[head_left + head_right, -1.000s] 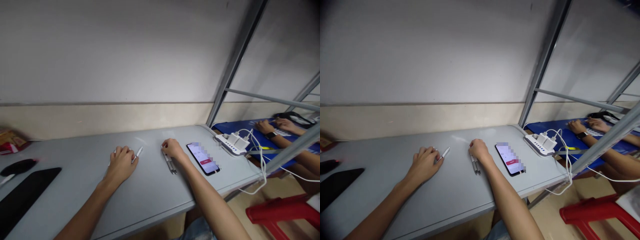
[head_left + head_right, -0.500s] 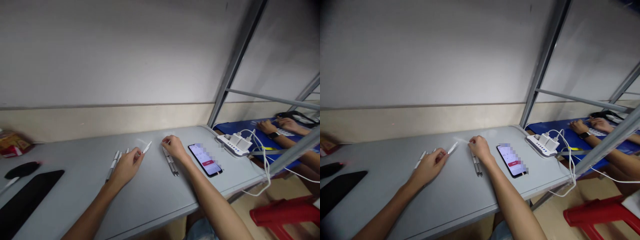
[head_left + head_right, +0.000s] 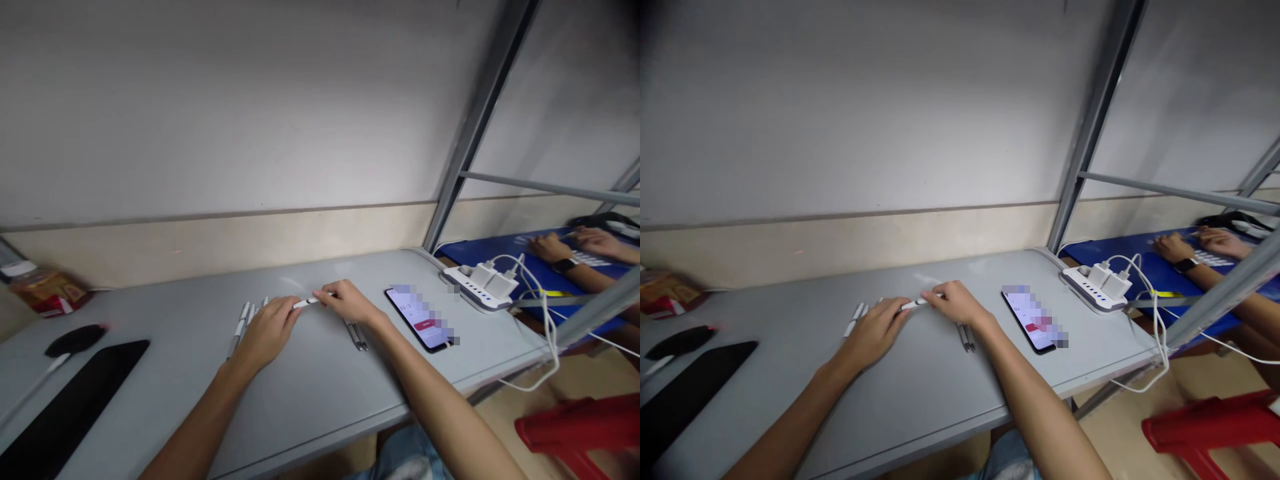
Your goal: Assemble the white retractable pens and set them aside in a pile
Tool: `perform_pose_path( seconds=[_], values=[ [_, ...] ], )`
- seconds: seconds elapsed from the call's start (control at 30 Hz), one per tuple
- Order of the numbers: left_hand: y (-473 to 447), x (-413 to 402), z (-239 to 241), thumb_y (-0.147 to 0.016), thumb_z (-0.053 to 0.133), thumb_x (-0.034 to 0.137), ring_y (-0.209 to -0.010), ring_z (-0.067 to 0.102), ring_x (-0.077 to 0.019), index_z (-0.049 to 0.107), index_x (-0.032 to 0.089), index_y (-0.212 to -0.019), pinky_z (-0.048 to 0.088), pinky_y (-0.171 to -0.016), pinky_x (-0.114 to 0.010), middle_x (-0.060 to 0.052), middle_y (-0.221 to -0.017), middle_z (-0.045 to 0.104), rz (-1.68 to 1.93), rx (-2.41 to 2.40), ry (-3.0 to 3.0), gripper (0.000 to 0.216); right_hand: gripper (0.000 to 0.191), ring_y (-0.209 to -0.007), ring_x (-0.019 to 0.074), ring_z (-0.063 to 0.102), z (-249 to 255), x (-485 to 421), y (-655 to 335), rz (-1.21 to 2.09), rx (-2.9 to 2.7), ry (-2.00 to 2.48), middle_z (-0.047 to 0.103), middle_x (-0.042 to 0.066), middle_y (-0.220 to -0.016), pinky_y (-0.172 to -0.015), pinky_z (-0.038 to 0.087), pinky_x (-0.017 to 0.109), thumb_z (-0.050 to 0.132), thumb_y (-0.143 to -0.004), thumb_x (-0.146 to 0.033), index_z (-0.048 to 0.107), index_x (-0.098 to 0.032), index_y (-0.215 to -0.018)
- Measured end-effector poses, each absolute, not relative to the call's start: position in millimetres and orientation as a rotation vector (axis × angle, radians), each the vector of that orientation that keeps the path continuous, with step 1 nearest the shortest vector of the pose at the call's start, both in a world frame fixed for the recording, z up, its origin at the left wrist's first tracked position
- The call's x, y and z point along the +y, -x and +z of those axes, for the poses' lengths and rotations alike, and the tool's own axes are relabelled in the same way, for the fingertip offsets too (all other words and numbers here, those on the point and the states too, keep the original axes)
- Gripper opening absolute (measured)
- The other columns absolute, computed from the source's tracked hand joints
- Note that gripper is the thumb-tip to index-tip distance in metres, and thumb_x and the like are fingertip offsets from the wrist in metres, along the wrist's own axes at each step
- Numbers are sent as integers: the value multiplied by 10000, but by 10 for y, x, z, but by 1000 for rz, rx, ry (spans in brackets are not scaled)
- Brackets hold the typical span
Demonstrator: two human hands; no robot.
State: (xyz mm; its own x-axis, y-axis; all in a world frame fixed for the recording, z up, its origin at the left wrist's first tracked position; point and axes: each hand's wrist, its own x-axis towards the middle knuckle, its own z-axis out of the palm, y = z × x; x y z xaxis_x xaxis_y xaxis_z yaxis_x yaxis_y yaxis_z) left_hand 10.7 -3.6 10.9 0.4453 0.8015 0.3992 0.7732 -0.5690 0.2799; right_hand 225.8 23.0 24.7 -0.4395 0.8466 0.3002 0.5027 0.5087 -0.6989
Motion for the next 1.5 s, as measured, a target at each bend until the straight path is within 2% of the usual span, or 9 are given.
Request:
perform_pose_path(
  seconds=[0.47,0.63,0.83,0.93,1.1,1.2,1.27,1.43,1.5],
  values=[
    [5,7,139,-976,257,276,-767,501,-191,515,202,-878,377,-736,-328,-31,-789,563,719,1465,-2793,285,517,-452,77,310,306,218,-2328,1494,-1896,1006,377,-50,-524,-449,246,227,425,-883,-597,588,-145,-691],
    [60,51,129,-930,308,194,-688,503,-184,492,208,-765,343,-696,-313,-15,-699,571,670,1513,-2817,247,455,-504,83,327,285,193,-2249,1102,-2016,1026,384,-49,-551,-514,273,229,399,-930,-506,520,-158,-662],
    [62,51,116,-945,299,274,-647,504,-157,489,213,-767,342,-625,-268,9,-680,551,735,1515,-2571,268,224,-699,116,496,253,193,-2194,604,-2064,902,598,18,-790,-654,352,228,496,-924,-312,645,-160,-853],
    [49,64,100,-958,286,317,-658,511,-156,512,210,-819,351,-634,-272,2,-711,559,714,1502,-2572,286,183,-730,113,523,221,216,-2221,606,-2047,898,631,42,-929,-674,373,222,573,-875,-270,661,-173,-1003],
    [31,58,96,-968,277,338,-771,535,-187,535,205,-871,370,-736,-317,-26,-795,588,680,1555,-2667,305,376,-569,106,449,178,250,-2245,680,-2099,1065,552,-10,-593,-592,329,235,430,-944,-344,654,-148,-715],
    [18,37,95,-967,283,347,-822,538,-202,546,208,-907,367,-770,-341,-35,-839,601,657,1560,-2679,304,151,-679,118,515,167,268,-2244,672,-2049,1039,624,11,-748,-638,357,227,561,-862,-261,661,-153,-827],
    [10,25,89,-968,277,350,-831,538,-204,554,209,-910,365,-772,-345,-38,-851,609,646,1559,-2674,315,188,-775,135,548,158,274,-2244,692,-2005,1018,649,37,-874,-677,378,230,638,-805,-259,658,-158,-962],
    [11,23,56,-969,280,352,-870,550,-210,562,216,-976,367,-791,-346,-52,-897,626,643,1554,-2677,313,288,-625,122,513,131,265,-2233,697,-2111,1059,616,18,-680,-627,366,243,490,-914,-338,678,-146,-811],
    [15,31,42,-967,286,356,-883,561,-209,552,220,-1014,369,-812,-350,-53,-911,630,653,1561,-2658,302,160,-682,127,534,125,261,-2220,604,-2096,1032,633,27,-765,-648,379,237,543,-876,-246,667,-153,-837]
  ],
)
